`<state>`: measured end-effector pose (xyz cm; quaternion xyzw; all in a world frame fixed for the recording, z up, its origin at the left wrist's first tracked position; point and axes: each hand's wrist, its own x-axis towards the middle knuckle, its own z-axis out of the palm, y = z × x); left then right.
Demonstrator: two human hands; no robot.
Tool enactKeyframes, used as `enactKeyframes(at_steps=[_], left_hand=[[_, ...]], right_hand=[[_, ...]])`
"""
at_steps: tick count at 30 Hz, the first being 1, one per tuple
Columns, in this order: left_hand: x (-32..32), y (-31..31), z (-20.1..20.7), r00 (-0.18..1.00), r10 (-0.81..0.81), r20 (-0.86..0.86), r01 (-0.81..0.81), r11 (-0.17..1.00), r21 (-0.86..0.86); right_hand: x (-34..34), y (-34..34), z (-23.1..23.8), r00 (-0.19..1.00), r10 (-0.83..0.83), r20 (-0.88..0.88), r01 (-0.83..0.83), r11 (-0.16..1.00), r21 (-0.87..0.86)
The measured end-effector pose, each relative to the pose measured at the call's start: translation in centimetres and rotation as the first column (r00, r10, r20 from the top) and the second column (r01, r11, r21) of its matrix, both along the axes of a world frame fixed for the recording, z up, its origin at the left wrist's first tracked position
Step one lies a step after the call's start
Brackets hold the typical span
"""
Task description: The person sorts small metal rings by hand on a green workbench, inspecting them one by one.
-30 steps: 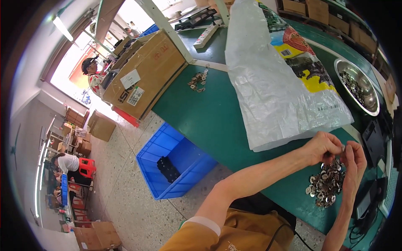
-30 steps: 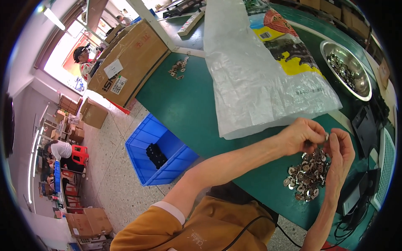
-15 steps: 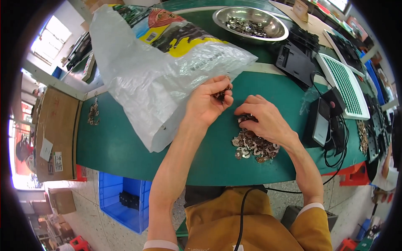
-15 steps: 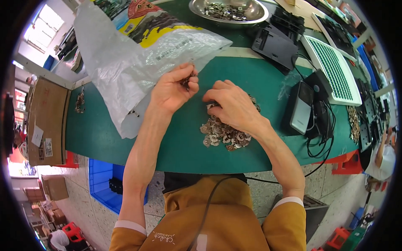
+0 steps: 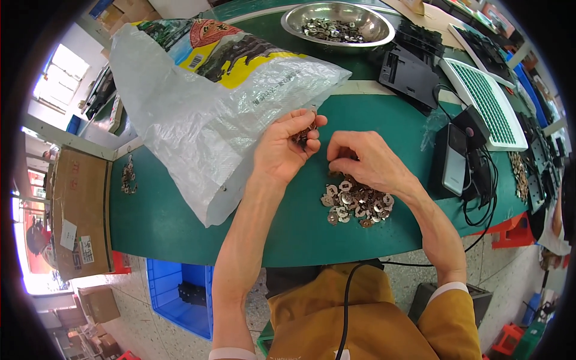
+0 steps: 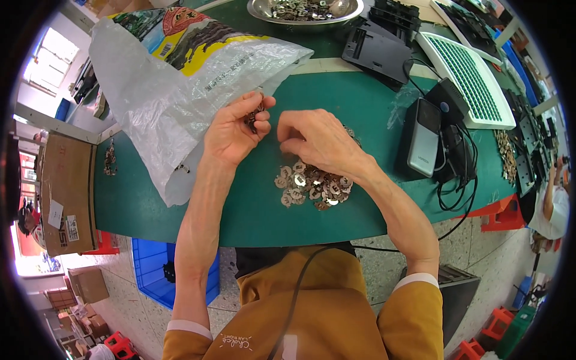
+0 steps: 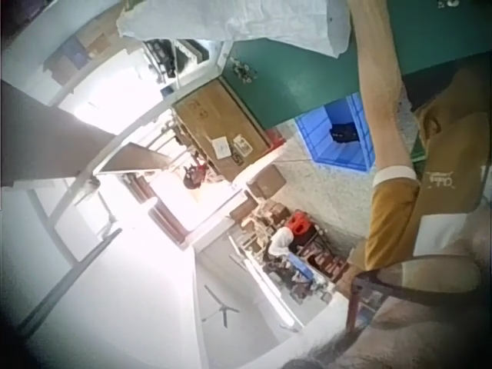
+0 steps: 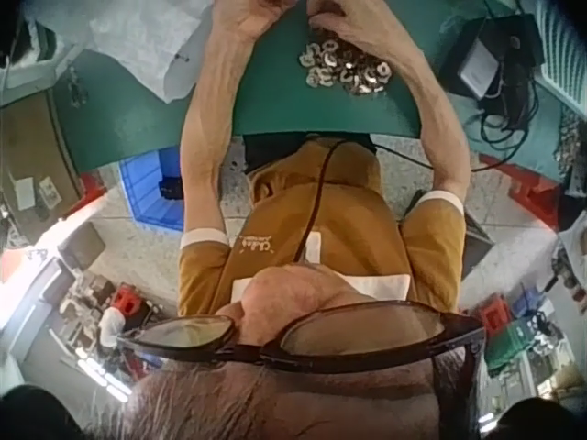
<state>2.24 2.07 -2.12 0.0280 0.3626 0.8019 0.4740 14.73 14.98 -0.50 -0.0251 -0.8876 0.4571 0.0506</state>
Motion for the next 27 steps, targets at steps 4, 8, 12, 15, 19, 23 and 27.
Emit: enactKeyframes(at_steps=[4, 8, 12, 15, 19, 23, 27], left_hand=[[0.3, 0.3, -0.1, 0.999, -0.024, 0.023, 0.024, 1.000, 0.007], [0.4, 0.4, -0.1, 0.999, -0.033, -0.001, 0.033, 0.999, -0.015], [0.5, 0.5, -0.2, 0.998, -0.050, -0.038, 0.049, 0.998, -0.044], [0.6, 0.5, -0.2, 0.995, -0.067, -0.074, 0.061, 0.995, -0.074], [0.8, 0.5, -0.6, 0.987, -0.114, -0.117, 0.103, 0.990, -0.094], [1.6, 0.7, -0.5, 0.979, -0.161, -0.126, 0.149, 0.984, -0.097], [1.9, 0.7, -0.6, 0.976, -0.173, -0.131, 0.158, 0.980, -0.117]], right_hand=[[-0.2, 0.6, -0.3, 0.993, -0.121, -0.002, 0.119, 0.972, -0.205], [-0.3, 1.2, -0.1, 0.986, -0.164, 0.005, 0.155, 0.922, -0.354], [-0.1, 1.4, 0.7, 0.981, -0.185, 0.059, 0.192, 0.870, -0.454], [0.1, 1.8, 0.7, 0.980, -0.196, 0.045, 0.190, 0.833, -0.520], [0.0, 1.6, 0.8, 0.972, -0.233, 0.025, 0.202, 0.775, -0.599], [0.2, 1.5, 0.9, 0.958, -0.287, -0.005, 0.219, 0.740, -0.636], [0.4, 1.6, 0.8, 0.957, -0.292, 0.003, 0.230, 0.750, -0.620]])
